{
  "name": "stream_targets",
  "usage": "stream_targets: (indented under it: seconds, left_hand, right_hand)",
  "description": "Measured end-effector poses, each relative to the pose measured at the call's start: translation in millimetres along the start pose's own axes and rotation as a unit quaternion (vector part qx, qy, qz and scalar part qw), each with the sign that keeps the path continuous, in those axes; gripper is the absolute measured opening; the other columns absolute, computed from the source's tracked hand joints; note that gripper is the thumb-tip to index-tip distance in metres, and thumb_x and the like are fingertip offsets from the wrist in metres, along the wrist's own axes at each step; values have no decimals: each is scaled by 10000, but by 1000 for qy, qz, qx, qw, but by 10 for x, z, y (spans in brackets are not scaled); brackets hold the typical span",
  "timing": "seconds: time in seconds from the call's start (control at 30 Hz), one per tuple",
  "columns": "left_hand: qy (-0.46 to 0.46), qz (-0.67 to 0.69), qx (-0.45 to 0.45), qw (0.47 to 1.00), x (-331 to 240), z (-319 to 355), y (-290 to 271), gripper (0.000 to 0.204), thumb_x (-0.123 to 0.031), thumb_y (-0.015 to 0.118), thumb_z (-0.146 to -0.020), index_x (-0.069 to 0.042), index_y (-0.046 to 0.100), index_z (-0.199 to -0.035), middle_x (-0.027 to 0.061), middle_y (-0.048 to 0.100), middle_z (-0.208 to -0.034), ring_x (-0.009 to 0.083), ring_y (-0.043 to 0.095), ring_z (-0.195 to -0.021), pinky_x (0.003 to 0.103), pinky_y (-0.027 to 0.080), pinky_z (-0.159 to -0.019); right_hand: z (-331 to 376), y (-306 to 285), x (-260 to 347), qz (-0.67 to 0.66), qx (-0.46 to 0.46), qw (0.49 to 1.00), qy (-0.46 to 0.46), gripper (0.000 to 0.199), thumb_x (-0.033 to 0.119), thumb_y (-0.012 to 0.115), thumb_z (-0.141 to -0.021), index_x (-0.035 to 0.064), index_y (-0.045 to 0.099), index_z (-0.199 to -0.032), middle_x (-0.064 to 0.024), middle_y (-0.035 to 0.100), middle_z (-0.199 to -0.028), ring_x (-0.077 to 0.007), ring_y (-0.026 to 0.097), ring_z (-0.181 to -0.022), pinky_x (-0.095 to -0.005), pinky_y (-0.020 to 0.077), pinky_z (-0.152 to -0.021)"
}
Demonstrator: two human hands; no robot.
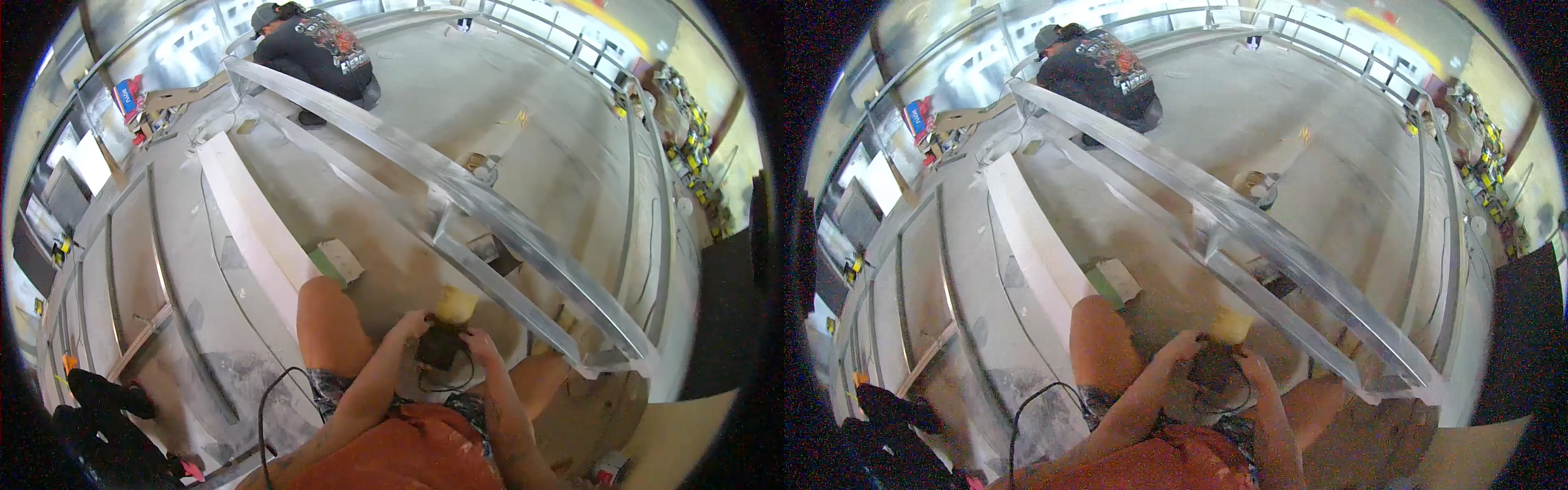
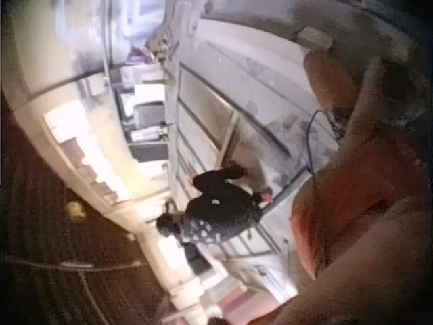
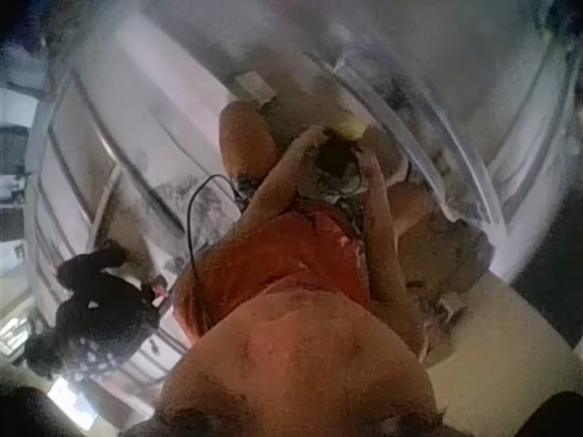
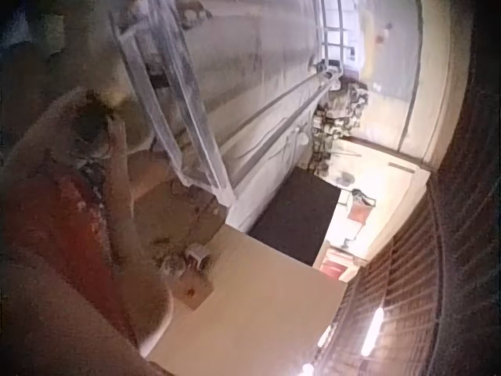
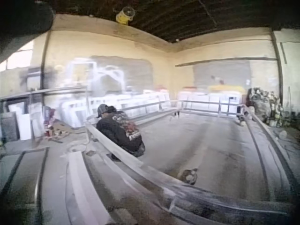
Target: Using an electric orbital sander to smooth the surface of a metal structural frame.
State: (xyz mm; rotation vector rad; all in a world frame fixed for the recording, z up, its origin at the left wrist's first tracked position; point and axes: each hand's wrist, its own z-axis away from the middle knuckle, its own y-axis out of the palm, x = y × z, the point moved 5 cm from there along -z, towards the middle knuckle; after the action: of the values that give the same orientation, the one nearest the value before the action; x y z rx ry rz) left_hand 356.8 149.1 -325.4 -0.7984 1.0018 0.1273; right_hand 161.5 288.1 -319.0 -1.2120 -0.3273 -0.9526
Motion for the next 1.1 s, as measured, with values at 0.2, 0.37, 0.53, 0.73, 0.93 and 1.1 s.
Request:
stream_targets:
  seconds: [0.2, 0.37, 0.53, 0.73, 0.93, 1.1]
  left_hand:
    - [23, 3, 87, 996, -12, -187, 25, 352, -159, 644, -953, -116, 655, -1302, 191, 705, -1183, 302, 660, -1054, 429, 541, -877]
    - [-52, 25, 99, 993, -357, -59, -183, 340, -174, 613, -943, -59, 662, -1260, 200, 730, -1090, 384, 692, -1043, 487, 544, -898]
    - [4, -36, 50, 998, -120, -74, -116, 331, -179, 573, -942, -62, 669, -1236, 246, 706, -1101, 417, 682, -1047, 497, 535, -905]
    - [19, -30, 17, 999, 23, -87, -55, 374, -163, 606, -906, -101, 665, -1269, 230, 687, -1167, 435, 633, -1098, 487, 510, -954]
    - [15, -34, 25, 999, 38, -197, -10, 351, -199, 656, -873, -76, 693, -1200, 249, 691, -1110, 443, 644, -1058, 500, 513, -930]
    - [-30, -39, 43, 998, 338, -203, -17, 316, -203, 687, -831, -72, 728, -1116, 262, 691, -1077, 449, 650, -1039, 515, 520, -908]
  right_hand:
    - [-262, 32, -444, 126, 40, 991, 3, 525, 426, 624, -932, 51, 643, -1300, -260, 653, -1270, -445, 598, -1214, -491, 471, -1029]
    - [-171, -2, -292, 53, 19, 996, 71, 411, 161, 581, -947, 156, 639, -1354, -200, 639, -1313, -414, 624, -1163, -454, 512, -1002]
    - [-34, -60, 20, 151, -4, 986, -71, 344, 218, 577, -978, 71, 666, -1276, -225, 673, -1226, -404, 629, -1144, -450, 491, -975]
    - [23, -124, 194, -14, 16, 1000, 16, 350, 275, 591, -978, -3, 687, -1168, -223, 719, -1112, -378, 666, -1035, -420, 490, -925]
    - [37, -147, 135, 30, 4, 999, -30, 347, 259, 624, -953, -11, 690, -1160, -234, 715, -1068, -284, 680, -975, -409, 502, -882]
    - [30, -154, 315, 18, 25, 1000, 5, 367, 251, 637, -940, 16, 682, -1218, -233, 710, -1115, -371, 675, -1025, -445, 500, -909]
